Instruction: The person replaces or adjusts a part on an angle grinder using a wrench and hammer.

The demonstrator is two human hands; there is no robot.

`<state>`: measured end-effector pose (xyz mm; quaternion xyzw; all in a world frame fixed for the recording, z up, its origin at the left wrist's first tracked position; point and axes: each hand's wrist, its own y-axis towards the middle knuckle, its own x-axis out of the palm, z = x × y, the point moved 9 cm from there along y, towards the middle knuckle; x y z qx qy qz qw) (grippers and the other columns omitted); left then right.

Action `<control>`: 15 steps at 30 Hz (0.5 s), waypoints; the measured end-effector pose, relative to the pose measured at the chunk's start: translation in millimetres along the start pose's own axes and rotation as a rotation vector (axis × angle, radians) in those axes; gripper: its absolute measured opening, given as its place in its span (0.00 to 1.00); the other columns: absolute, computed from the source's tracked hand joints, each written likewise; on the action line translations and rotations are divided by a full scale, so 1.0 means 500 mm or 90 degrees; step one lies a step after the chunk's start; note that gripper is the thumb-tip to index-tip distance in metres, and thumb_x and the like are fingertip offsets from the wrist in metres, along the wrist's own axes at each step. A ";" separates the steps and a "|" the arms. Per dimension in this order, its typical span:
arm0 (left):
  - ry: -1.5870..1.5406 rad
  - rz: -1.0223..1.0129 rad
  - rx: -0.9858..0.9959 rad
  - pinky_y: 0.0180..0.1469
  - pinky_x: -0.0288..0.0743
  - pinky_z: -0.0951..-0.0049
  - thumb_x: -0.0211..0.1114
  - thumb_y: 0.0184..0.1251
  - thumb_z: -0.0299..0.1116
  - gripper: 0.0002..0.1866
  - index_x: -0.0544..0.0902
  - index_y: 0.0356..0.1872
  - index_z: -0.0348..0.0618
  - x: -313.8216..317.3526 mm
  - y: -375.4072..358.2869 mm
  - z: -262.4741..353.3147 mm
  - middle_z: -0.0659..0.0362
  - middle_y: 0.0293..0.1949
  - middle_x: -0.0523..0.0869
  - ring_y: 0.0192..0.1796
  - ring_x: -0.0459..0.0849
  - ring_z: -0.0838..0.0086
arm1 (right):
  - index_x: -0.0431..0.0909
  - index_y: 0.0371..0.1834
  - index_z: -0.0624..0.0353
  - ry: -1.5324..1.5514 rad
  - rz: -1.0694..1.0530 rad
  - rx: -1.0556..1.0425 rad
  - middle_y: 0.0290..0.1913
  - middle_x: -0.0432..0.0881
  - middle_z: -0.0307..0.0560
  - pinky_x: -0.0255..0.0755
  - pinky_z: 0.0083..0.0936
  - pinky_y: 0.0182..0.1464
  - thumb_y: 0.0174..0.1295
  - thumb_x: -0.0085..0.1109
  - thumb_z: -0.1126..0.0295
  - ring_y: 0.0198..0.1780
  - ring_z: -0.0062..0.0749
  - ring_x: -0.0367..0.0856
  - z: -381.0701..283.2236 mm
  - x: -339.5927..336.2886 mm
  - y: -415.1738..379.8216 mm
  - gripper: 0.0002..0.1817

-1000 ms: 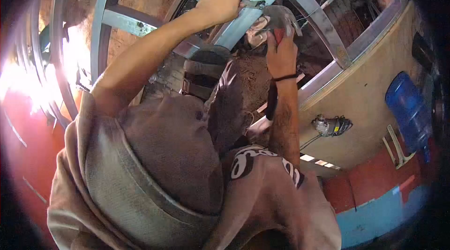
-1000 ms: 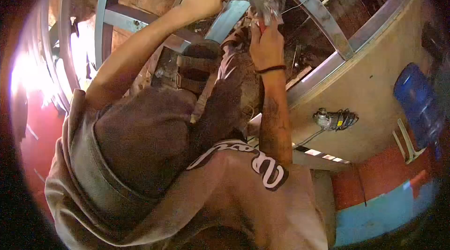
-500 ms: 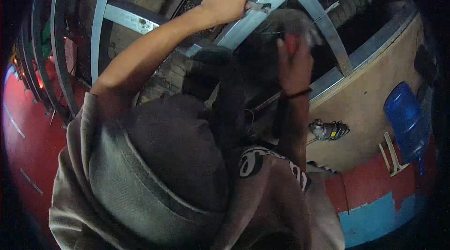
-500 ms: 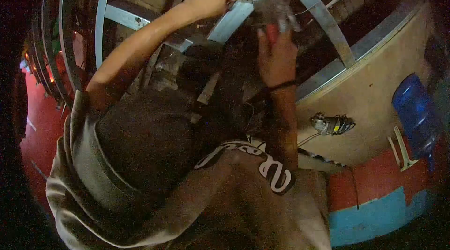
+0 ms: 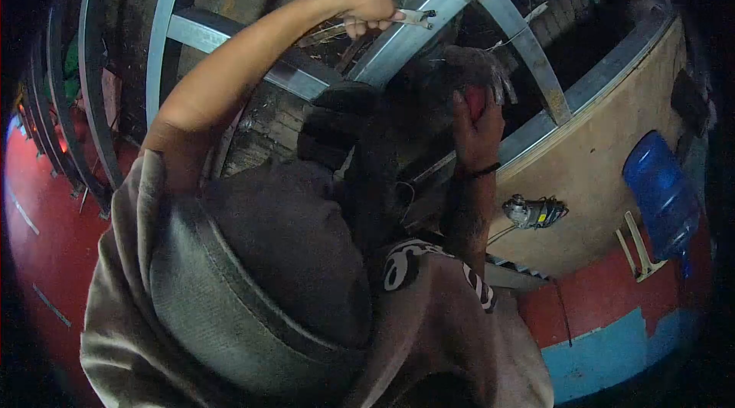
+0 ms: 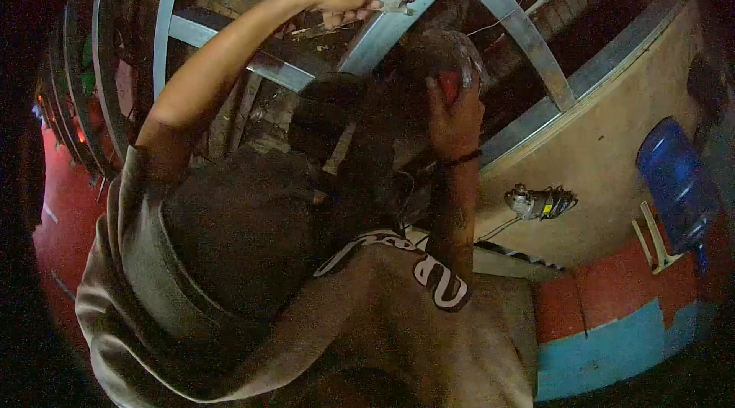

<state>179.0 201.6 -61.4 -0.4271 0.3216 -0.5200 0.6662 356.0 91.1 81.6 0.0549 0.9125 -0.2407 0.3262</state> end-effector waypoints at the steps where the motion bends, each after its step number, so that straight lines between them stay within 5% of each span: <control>1: 0.021 0.012 0.008 0.14 0.63 0.71 0.50 0.70 0.54 0.26 0.77 0.21 0.43 -0.007 0.017 -0.005 0.60 0.18 0.76 0.13 0.72 0.74 | 0.72 0.52 0.66 0.001 0.003 0.002 0.38 0.81 0.57 0.73 0.34 0.42 0.60 0.60 0.58 0.39 0.42 0.81 0.000 -0.003 -0.003 0.24; 2: 0.247 0.038 0.117 0.23 0.70 0.64 0.51 0.69 0.55 0.26 0.80 0.24 0.41 -0.016 0.007 0.032 0.57 0.19 0.78 0.18 0.77 0.68 | 0.67 0.57 0.66 0.006 -0.013 -0.012 0.44 0.79 0.61 0.71 0.37 0.48 0.61 0.59 0.59 0.46 0.51 0.78 -0.006 -0.001 -0.006 0.27; 3: 0.254 0.035 0.120 0.23 0.70 0.64 0.51 0.69 0.55 0.26 0.80 0.24 0.41 -0.018 -0.005 0.033 0.57 0.19 0.78 0.18 0.77 0.68 | 0.61 0.62 0.66 0.010 -0.028 -0.026 0.51 0.77 0.66 0.70 0.41 0.54 0.61 0.57 0.59 0.54 0.60 0.76 -0.011 0.001 -0.007 0.31; 6: 0.278 0.141 0.241 0.44 0.71 0.55 0.47 0.69 0.57 0.27 0.82 0.42 0.42 -0.036 -0.037 0.071 0.47 0.34 0.84 0.42 0.82 0.57 | 0.61 0.63 0.66 0.032 -0.038 0.021 0.50 0.77 0.65 0.70 0.40 0.53 0.62 0.57 0.60 0.53 0.60 0.76 0.022 0.012 -0.002 0.30; 7: 0.280 0.139 0.243 0.44 0.71 0.55 0.47 0.69 0.57 0.27 0.82 0.42 0.42 -0.029 -0.038 0.075 0.47 0.34 0.84 0.42 0.82 0.57 | 0.61 0.63 0.66 0.032 -0.035 0.023 0.50 0.77 0.65 0.70 0.40 0.53 0.62 0.57 0.60 0.53 0.60 0.76 0.026 0.014 0.002 0.30; 9: 0.304 0.201 0.215 0.46 0.71 0.55 0.46 0.69 0.58 0.28 0.80 0.47 0.43 -0.024 -0.053 0.077 0.47 0.41 0.84 0.47 0.81 0.53 | 0.71 0.49 0.68 0.083 -0.026 0.057 0.33 0.79 0.51 0.72 0.31 0.39 0.62 0.57 0.62 0.33 0.31 0.77 0.029 0.025 0.017 0.20; 13: 0.244 0.182 0.201 0.54 0.70 0.52 0.43 0.69 0.60 0.32 0.82 0.45 0.39 -0.020 -0.048 0.072 0.43 0.43 0.83 0.52 0.79 0.49 | 0.71 0.47 0.69 0.049 0.096 -0.088 0.31 0.78 0.51 0.72 0.32 0.38 0.64 0.56 0.57 0.32 0.31 0.76 0.021 0.028 0.054 0.22; 15: 0.284 0.183 0.190 0.51 0.71 0.52 0.43 0.69 0.59 0.31 0.82 0.45 0.41 -0.021 -0.047 0.075 0.43 0.41 0.83 0.50 0.79 0.48 | 0.63 0.63 0.64 0.017 -0.002 -0.026 0.55 0.73 0.67 0.64 0.43 0.58 0.65 0.50 0.53 0.56 0.63 0.71 0.037 0.055 0.062 0.30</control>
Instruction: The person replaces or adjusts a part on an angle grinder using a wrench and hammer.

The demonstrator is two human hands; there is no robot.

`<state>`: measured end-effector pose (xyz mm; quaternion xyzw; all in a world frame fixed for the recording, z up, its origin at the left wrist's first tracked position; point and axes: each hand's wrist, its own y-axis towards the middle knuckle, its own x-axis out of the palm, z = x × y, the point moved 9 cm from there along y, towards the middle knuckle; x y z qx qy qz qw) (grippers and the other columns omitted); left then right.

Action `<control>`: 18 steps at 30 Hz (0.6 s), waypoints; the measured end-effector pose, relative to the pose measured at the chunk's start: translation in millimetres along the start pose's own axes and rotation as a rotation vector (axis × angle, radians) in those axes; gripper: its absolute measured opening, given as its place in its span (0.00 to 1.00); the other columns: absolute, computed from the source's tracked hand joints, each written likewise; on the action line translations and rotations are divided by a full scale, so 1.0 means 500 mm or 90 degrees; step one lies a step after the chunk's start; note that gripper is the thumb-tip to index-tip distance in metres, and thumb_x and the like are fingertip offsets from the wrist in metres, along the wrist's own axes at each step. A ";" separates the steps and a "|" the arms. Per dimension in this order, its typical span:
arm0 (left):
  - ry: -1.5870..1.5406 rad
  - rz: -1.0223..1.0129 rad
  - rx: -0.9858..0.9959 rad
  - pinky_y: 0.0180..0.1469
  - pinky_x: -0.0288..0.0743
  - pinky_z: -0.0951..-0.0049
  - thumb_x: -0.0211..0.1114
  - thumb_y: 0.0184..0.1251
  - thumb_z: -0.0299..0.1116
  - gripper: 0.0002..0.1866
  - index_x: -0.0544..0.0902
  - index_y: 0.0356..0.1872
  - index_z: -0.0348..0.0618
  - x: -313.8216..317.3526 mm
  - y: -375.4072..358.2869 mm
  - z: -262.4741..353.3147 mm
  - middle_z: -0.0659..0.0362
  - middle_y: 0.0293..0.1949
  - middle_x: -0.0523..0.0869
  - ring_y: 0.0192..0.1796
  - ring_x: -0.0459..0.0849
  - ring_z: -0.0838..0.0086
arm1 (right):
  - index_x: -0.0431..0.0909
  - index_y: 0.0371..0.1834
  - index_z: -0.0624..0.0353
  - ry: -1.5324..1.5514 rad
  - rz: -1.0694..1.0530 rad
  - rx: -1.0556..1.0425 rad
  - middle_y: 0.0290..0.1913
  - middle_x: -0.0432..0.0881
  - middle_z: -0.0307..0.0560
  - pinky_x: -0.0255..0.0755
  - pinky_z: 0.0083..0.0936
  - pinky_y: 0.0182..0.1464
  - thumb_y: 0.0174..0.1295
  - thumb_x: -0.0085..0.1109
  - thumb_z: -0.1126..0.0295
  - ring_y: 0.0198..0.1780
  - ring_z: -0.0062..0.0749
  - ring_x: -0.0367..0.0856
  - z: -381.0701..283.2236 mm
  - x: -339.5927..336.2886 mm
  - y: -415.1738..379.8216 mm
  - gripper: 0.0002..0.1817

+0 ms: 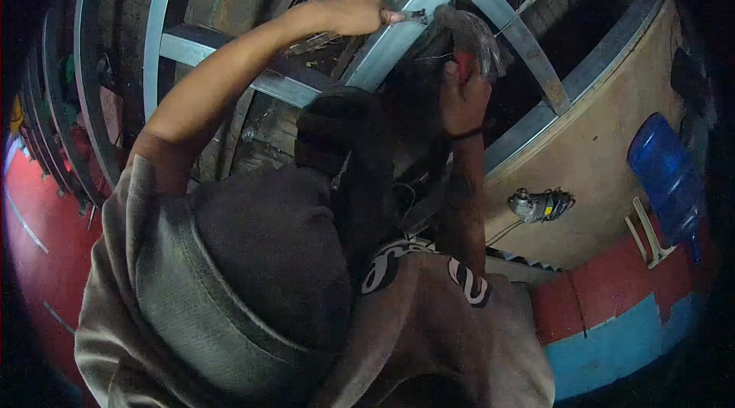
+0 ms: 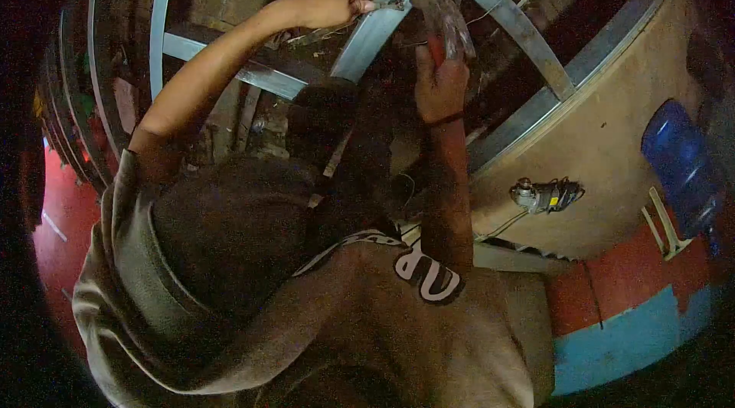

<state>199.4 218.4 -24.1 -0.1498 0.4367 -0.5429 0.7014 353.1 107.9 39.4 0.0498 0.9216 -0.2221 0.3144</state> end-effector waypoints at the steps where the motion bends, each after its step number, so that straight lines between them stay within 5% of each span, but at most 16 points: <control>1: 0.041 -0.005 -0.005 0.48 0.72 0.52 0.44 0.69 0.58 0.29 0.82 0.45 0.42 0.000 0.001 0.001 0.43 0.40 0.83 0.47 0.80 0.47 | 0.63 0.63 0.64 -0.002 -0.002 0.001 0.55 0.73 0.67 0.64 0.43 0.58 0.65 0.50 0.53 0.56 0.63 0.71 -0.001 0.001 0.001 0.30; 4: 0.074 -0.020 -0.007 0.47 0.72 0.50 0.44 0.70 0.57 0.29 0.82 0.45 0.43 0.002 0.009 -0.001 0.43 0.39 0.83 0.46 0.80 0.46 | 0.66 0.60 0.66 0.017 0.045 -0.110 0.55 0.72 0.67 0.63 0.44 0.58 0.67 0.49 0.54 0.57 0.64 0.70 -0.057 -0.009 0.014 0.28; 10: 0.058 -0.003 0.014 0.47 0.72 0.49 0.45 0.70 0.56 0.27 0.82 0.47 0.45 0.009 0.024 -0.015 0.44 0.40 0.83 0.46 0.81 0.47 | 0.72 0.53 0.69 -0.024 -0.070 -0.006 0.52 0.74 0.66 0.66 0.45 0.55 0.67 0.48 0.60 0.52 0.62 0.72 -0.089 0.010 0.028 0.21; 12: 0.051 0.003 0.023 0.46 0.73 0.50 0.46 0.70 0.55 0.26 0.82 0.46 0.43 0.000 0.015 -0.005 0.43 0.39 0.83 0.46 0.81 0.47 | 0.70 0.55 0.66 -0.115 0.066 -0.199 0.48 0.77 0.64 0.64 0.40 0.56 0.67 0.49 0.58 0.54 0.58 0.73 -0.144 -0.027 0.013 0.23; 14: 0.051 0.012 0.032 0.46 0.73 0.51 0.47 0.70 0.54 0.26 0.83 0.44 0.41 -0.018 0.007 0.004 0.42 0.39 0.83 0.46 0.81 0.48 | 0.69 0.56 0.66 -0.063 0.080 -0.231 0.52 0.74 0.66 0.64 0.38 0.58 0.67 0.48 0.60 0.56 0.58 0.72 -0.126 -0.018 -0.009 0.22; 16: 0.064 -0.042 0.015 0.44 0.73 0.51 0.46 0.70 0.54 0.29 0.82 0.39 0.35 -0.016 0.002 0.010 0.40 0.38 0.82 0.44 0.82 0.49 | 0.73 0.51 0.68 -0.431 0.155 -0.455 0.46 0.78 0.64 0.70 0.44 0.51 0.67 0.48 0.64 0.47 0.61 0.75 -0.085 0.040 -0.063 0.18; 17: 0.069 -0.043 0.019 0.44 0.73 0.51 0.46 0.70 0.54 0.29 0.82 0.39 0.35 -0.020 -0.001 0.017 0.40 0.38 0.82 0.44 0.82 0.49 | 0.73 0.51 0.68 -0.433 0.161 -0.451 0.46 0.78 0.64 0.70 0.44 0.51 0.67 0.48 0.64 0.47 0.61 0.75 -0.108 0.033 -0.048 0.18; 18: 0.061 -0.051 0.009 0.43 0.73 0.51 0.45 0.70 0.55 0.30 0.81 0.37 0.32 -0.017 -0.006 0.016 0.39 0.37 0.82 0.43 0.82 0.49 | 0.72 0.52 0.68 -0.280 0.068 -0.264 0.50 0.75 0.66 0.67 0.42 0.55 0.67 0.49 0.62 0.52 0.60 0.73 -0.105 0.018 0.004 0.20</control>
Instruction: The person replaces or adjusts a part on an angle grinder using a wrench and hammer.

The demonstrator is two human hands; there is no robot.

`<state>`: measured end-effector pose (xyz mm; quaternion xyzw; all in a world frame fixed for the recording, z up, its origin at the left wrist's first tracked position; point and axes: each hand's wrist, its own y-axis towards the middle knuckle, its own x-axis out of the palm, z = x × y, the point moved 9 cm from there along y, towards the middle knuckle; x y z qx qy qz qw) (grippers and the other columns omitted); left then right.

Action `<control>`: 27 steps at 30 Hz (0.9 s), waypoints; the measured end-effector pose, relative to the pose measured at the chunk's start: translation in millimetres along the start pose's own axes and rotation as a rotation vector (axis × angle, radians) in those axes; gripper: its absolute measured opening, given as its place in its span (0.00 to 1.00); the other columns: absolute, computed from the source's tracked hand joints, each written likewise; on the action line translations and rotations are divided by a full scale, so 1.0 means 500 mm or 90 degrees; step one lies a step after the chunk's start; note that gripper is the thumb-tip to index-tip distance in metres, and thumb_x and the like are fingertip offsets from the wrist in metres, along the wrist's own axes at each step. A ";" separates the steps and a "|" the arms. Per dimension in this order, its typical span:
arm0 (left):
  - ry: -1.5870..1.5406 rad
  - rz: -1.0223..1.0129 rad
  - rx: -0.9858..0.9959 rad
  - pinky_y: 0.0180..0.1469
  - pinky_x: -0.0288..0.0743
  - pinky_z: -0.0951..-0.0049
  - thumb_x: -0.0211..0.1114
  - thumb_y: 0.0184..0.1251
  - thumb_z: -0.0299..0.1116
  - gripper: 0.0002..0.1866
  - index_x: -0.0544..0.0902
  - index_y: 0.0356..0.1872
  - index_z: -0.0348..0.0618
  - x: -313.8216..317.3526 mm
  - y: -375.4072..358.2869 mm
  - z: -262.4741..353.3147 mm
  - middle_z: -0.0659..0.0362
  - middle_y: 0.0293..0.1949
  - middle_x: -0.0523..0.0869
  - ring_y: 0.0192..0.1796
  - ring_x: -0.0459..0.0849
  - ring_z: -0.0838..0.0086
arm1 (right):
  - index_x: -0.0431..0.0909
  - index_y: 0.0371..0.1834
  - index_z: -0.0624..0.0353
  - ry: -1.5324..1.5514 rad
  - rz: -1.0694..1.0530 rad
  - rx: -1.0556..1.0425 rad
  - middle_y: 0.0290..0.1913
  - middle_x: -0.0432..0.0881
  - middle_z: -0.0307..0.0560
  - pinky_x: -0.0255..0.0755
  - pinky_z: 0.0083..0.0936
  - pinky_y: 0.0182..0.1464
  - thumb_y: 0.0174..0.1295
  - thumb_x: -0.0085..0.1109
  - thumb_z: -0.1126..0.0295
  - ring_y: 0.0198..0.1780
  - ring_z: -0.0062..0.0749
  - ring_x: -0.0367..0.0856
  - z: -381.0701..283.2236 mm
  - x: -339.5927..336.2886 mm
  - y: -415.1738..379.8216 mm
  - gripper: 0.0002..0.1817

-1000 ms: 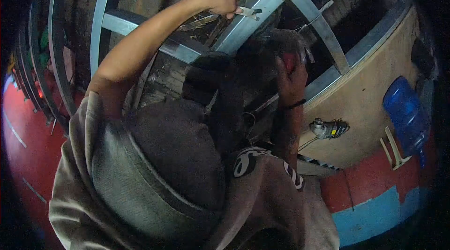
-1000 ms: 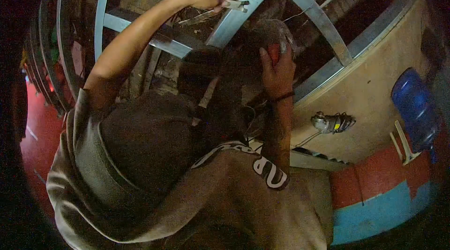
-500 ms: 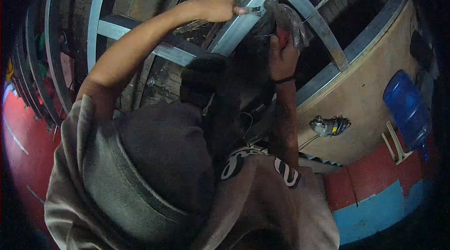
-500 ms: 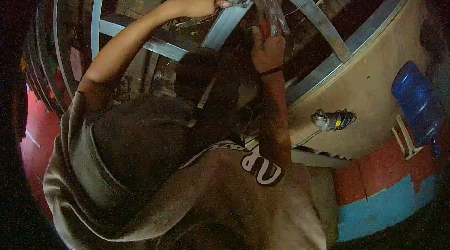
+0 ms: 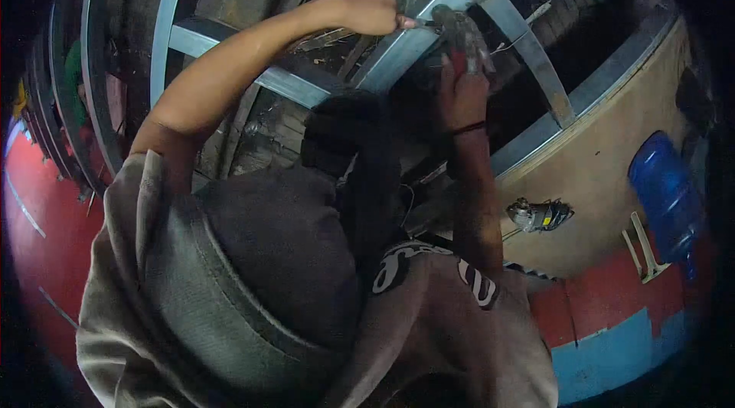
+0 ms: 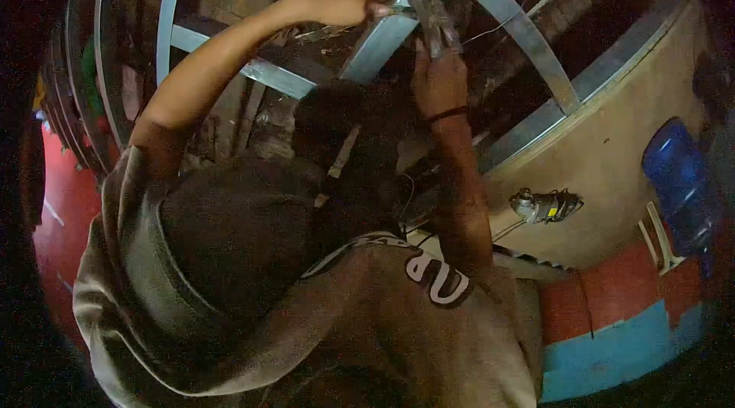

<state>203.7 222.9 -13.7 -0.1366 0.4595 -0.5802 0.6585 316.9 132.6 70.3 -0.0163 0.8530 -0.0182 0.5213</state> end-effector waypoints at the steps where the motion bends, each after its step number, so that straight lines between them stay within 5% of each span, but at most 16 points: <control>1: -0.010 -0.007 -0.011 0.42 0.73 0.51 0.44 0.71 0.55 0.32 0.80 0.34 0.30 0.001 0.001 -0.002 0.39 0.36 0.82 0.42 0.82 0.49 | 0.71 0.53 0.69 0.164 -0.097 0.173 0.54 0.73 0.67 0.63 0.40 0.59 0.67 0.49 0.59 0.57 0.60 0.70 0.031 0.016 0.019 0.22; 4: -0.036 -0.008 0.005 0.42 0.72 0.50 0.43 0.70 0.57 0.35 0.80 0.32 0.27 0.000 -0.002 -0.003 0.39 0.35 0.81 0.40 0.81 0.47 | 0.71 0.52 0.70 0.112 -0.003 0.120 0.52 0.73 0.69 0.64 0.41 0.58 0.66 0.51 0.59 0.56 0.61 0.70 0.015 -0.038 0.015 0.23; 5: -0.011 0.007 0.007 0.51 0.72 0.52 0.43 0.69 0.60 0.37 0.82 0.33 0.30 0.004 0.004 -0.002 0.38 0.38 0.82 0.48 0.80 0.47 | 0.72 0.51 0.70 0.147 0.057 0.135 0.51 0.74 0.69 0.64 0.43 0.57 0.66 0.51 0.58 0.55 0.61 0.71 -0.011 -0.075 0.016 0.23; 8: -0.033 0.008 0.004 0.51 0.72 0.52 0.43 0.69 0.60 0.37 0.82 0.33 0.29 0.004 0.003 -0.006 0.38 0.37 0.82 0.47 0.81 0.47 | 0.72 0.52 0.69 0.250 0.009 0.218 0.52 0.74 0.68 0.63 0.44 0.58 0.67 0.49 0.58 0.55 0.62 0.71 0.022 -0.036 -0.018 0.22; 10: -0.024 0.023 0.027 0.51 0.72 0.53 0.44 0.68 0.61 0.36 0.82 0.33 0.30 0.006 0.012 -0.008 0.38 0.38 0.82 0.48 0.81 0.47 | 0.72 0.53 0.68 0.147 0.077 0.118 0.53 0.74 0.67 0.64 0.43 0.57 0.68 0.47 0.59 0.55 0.59 0.73 0.025 -0.016 0.003 0.21; 12: -0.001 0.038 -0.006 0.50 0.72 0.52 0.44 0.68 0.61 0.36 0.82 0.33 0.31 0.004 0.007 -0.009 0.39 0.38 0.82 0.47 0.81 0.47 | 0.70 0.54 0.69 0.053 -0.186 0.219 0.54 0.73 0.66 0.65 0.42 0.56 0.68 0.48 0.60 0.56 0.58 0.73 0.038 0.052 0.012 0.21; 14: -0.016 0.050 0.009 0.50 0.72 0.51 0.44 0.68 0.61 0.36 0.82 0.34 0.31 -0.001 0.010 -0.009 0.38 0.38 0.82 0.47 0.81 0.47 | 0.71 0.53 0.69 0.110 -0.153 0.183 0.53 0.74 0.66 0.65 0.43 0.56 0.67 0.49 0.61 0.56 0.59 0.73 0.016 0.014 0.032 0.21; 16: -0.039 0.045 0.019 0.49 0.72 0.51 0.44 0.68 0.62 0.36 0.82 0.34 0.31 0.014 0.006 -0.007 0.38 0.37 0.82 0.46 0.81 0.47 | 0.71 0.52 0.69 0.179 0.068 0.045 0.53 0.73 0.66 0.64 0.45 0.57 0.67 0.49 0.61 0.54 0.61 0.72 -0.031 -0.067 0.033 0.20; 20: -0.050 0.049 0.044 0.47 0.72 0.51 0.43 0.69 0.60 0.36 0.82 0.33 0.30 0.010 0.016 -0.013 0.39 0.35 0.83 0.44 0.81 0.46 | 0.68 0.56 0.68 0.111 0.043 0.027 0.55 0.72 0.65 0.62 0.44 0.59 0.66 0.50 0.63 0.57 0.59 0.70 -0.026 -0.027 0.013 0.21; 21: -0.037 0.038 0.051 0.47 0.72 0.52 0.44 0.69 0.60 0.34 0.82 0.36 0.32 0.010 0.016 -0.011 0.39 0.36 0.82 0.44 0.81 0.47 | 0.67 0.58 0.68 0.047 -0.149 0.158 0.55 0.72 0.66 0.61 0.44 0.61 0.66 0.50 0.63 0.58 0.59 0.69 0.009 0.044 0.007 0.22; 22: -0.026 0.026 0.059 0.48 0.72 0.53 0.45 0.69 0.60 0.33 0.82 0.39 0.34 0.013 0.019 -0.005 0.39 0.37 0.82 0.44 0.81 0.47 | 0.67 0.58 0.68 0.042 -0.146 0.163 0.55 0.72 0.66 0.61 0.44 0.61 0.66 0.50 0.63 0.58 0.59 0.69 0.022 0.038 -0.001 0.22; 24: -0.002 0.008 0.046 0.47 0.72 0.52 0.44 0.69 0.60 0.34 0.82 0.36 0.32 0.000 0.019 -0.001 0.39 0.36 0.82 0.44 0.81 0.46 | 0.65 0.59 0.69 0.183 -0.085 0.168 0.56 0.72 0.66 0.60 0.43 0.62 0.67 0.49 0.64 0.59 0.60 0.68 -0.006 -0.016 0.038 0.23; 27: -0.056 -0.014 0.023 0.49 0.71 0.50 0.44 0.69 0.60 0.35 0.82 0.35 0.30 0.015 0.002 0.003 0.40 0.37 0.83 0.45 0.81 0.45 | 0.68 0.56 0.70 0.119 0.019 0.062 0.54 0.72 0.68 0.65 0.44 0.56 0.66 0.49 0.66 0.56 0.63 0.70 -0.043 -0.062 0.016 0.21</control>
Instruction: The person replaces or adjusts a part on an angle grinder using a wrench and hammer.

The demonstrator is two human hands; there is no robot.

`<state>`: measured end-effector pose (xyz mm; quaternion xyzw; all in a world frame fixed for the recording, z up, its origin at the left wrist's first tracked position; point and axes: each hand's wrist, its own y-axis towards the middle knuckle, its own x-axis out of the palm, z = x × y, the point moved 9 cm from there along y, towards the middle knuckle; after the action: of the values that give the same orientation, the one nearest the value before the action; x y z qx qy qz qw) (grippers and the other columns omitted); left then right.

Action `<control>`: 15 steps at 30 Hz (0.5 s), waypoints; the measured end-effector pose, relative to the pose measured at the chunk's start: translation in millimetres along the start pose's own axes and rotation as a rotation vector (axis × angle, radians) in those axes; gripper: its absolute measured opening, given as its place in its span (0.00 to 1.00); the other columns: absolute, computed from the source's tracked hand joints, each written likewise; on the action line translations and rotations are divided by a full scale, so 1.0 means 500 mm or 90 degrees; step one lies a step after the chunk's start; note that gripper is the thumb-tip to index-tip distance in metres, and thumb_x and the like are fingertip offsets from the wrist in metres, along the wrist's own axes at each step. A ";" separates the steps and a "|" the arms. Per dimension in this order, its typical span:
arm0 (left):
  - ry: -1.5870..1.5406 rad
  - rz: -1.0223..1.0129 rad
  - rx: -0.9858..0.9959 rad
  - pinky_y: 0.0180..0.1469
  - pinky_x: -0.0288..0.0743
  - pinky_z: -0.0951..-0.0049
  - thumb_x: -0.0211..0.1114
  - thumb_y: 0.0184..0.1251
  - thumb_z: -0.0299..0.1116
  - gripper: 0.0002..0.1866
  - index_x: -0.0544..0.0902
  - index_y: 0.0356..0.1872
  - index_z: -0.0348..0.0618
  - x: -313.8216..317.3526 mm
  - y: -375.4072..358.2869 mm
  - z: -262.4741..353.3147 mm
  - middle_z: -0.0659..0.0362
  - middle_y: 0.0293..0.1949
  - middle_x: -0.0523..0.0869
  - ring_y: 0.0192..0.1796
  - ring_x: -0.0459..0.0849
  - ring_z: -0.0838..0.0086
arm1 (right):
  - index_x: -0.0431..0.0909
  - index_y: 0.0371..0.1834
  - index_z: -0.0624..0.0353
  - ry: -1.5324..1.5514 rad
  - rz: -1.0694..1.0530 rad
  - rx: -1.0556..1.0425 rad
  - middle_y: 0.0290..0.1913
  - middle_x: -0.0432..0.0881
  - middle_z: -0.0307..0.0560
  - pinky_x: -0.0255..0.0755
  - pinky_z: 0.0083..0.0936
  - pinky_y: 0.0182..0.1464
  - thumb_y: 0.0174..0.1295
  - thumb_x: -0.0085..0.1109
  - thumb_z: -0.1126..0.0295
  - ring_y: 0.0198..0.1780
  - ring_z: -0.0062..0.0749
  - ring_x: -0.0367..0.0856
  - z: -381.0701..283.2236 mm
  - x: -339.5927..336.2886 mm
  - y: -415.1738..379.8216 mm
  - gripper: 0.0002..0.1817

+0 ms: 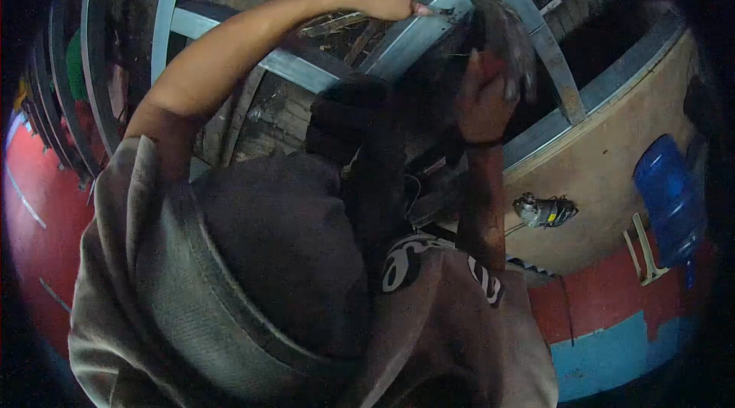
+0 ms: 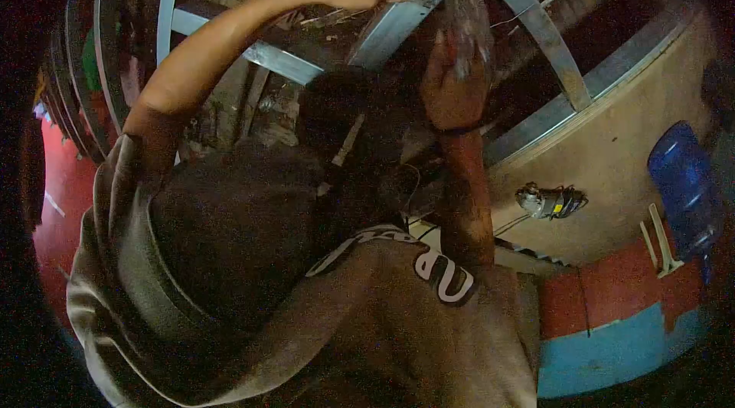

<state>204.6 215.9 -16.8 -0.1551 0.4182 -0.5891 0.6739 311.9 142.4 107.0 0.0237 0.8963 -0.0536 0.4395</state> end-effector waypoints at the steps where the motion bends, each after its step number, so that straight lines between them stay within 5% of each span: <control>1: 0.015 -0.037 -0.025 0.50 0.71 0.50 0.44 0.69 0.59 0.35 0.82 0.35 0.30 -0.004 0.000 -0.005 0.40 0.38 0.83 0.46 0.81 0.46 | 0.71 0.52 0.70 -0.034 0.072 -0.074 0.52 0.73 0.69 0.71 0.46 0.50 0.66 0.48 0.67 0.51 0.66 0.72 -0.024 -0.022 0.002 0.18; 3: 0.017 -0.016 -0.024 0.50 0.71 0.50 0.44 0.69 0.60 0.35 0.82 0.35 0.30 -0.010 0.005 -0.010 0.40 0.37 0.83 0.46 0.80 0.46 | 0.73 0.51 0.70 -0.005 0.066 0.021 0.52 0.74 0.69 0.68 0.48 0.54 0.66 0.49 0.67 0.54 0.64 0.72 0.054 0.038 -0.023 0.18; 5: 0.012 -0.002 -0.018 0.50 0.71 0.50 0.44 0.69 0.60 0.36 0.82 0.35 0.30 0.010 0.014 -0.017 0.40 0.37 0.83 0.46 0.80 0.46 | 0.73 0.51 0.69 -0.112 -0.143 0.067 0.51 0.74 0.68 0.66 0.49 0.57 0.66 0.49 0.66 0.55 0.63 0.72 0.094 0.116 -0.019 0.17; 6: 0.011 0.050 0.023 0.47 0.72 0.51 0.43 0.68 0.62 0.36 0.82 0.37 0.31 0.012 0.017 -0.016 0.40 0.34 0.82 0.44 0.82 0.48 | 0.75 0.48 0.69 -0.030 -0.092 0.143 0.48 0.77 0.66 0.66 0.49 0.56 0.67 0.48 0.65 0.52 0.62 0.74 0.095 0.093 -0.006 0.17; 8: 0.011 0.110 0.053 0.45 0.73 0.53 0.43 0.67 0.63 0.37 0.81 0.39 0.32 -0.003 0.034 -0.033 0.40 0.32 0.82 0.41 0.83 0.50 | 0.74 0.49 0.69 -0.035 -0.050 0.089 0.46 0.78 0.66 0.67 0.49 0.54 0.67 0.47 0.64 0.50 0.62 0.75 0.061 0.043 0.013 0.18; 13: 0.032 0.024 0.018 0.43 0.71 0.51 0.44 0.69 0.60 0.35 0.79 0.35 0.29 0.010 0.026 -0.019 0.40 0.29 0.81 0.38 0.82 0.49 | 0.67 0.58 0.66 0.031 -0.104 0.138 0.53 0.73 0.69 0.67 0.49 0.54 0.68 0.44 0.64 0.54 0.63 0.72 0.087 0.057 -0.056 0.20; 15: 0.023 0.027 0.026 0.46 0.72 0.51 0.43 0.69 0.60 0.36 0.80 0.34 0.28 0.008 0.029 -0.019 0.39 0.33 0.82 0.41 0.81 0.47 | 0.68 0.58 0.66 -0.022 -0.033 0.054 0.55 0.72 0.70 0.67 0.50 0.54 0.69 0.44 0.65 0.54 0.64 0.72 0.067 0.061 -0.020 0.20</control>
<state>207.0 218.9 -34.5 -0.1219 0.4212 -0.5860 0.6815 318.7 128.4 63.0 0.0185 0.8860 -0.1033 0.4516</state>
